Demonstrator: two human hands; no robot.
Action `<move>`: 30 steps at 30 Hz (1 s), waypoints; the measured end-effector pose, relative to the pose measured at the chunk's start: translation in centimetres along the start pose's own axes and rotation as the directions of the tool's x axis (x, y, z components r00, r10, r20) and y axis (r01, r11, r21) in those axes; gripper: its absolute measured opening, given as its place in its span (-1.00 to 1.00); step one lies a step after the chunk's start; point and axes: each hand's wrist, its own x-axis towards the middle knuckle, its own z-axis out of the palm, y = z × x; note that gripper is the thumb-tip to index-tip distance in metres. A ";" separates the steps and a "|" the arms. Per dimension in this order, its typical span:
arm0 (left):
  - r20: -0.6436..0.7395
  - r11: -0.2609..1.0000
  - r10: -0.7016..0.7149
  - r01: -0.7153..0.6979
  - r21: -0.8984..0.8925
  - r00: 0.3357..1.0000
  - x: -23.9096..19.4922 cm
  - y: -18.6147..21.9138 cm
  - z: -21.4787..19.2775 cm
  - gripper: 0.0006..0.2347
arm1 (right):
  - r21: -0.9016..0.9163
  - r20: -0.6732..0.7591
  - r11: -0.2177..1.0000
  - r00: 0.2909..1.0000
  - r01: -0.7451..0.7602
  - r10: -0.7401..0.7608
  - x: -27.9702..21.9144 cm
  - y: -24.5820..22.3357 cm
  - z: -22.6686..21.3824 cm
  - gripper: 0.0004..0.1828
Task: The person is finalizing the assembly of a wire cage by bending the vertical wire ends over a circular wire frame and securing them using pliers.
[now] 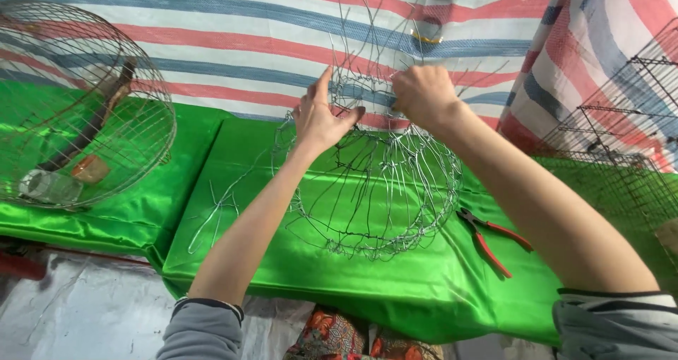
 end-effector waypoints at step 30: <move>0.108 0.995 -0.052 0.042 0.096 0.993 -0.2 2.9 -1.1 -0.18 | -0.176 0.019 0.974 0.989 -0.141 0.146 3.4 -1.3 5.6 -0.77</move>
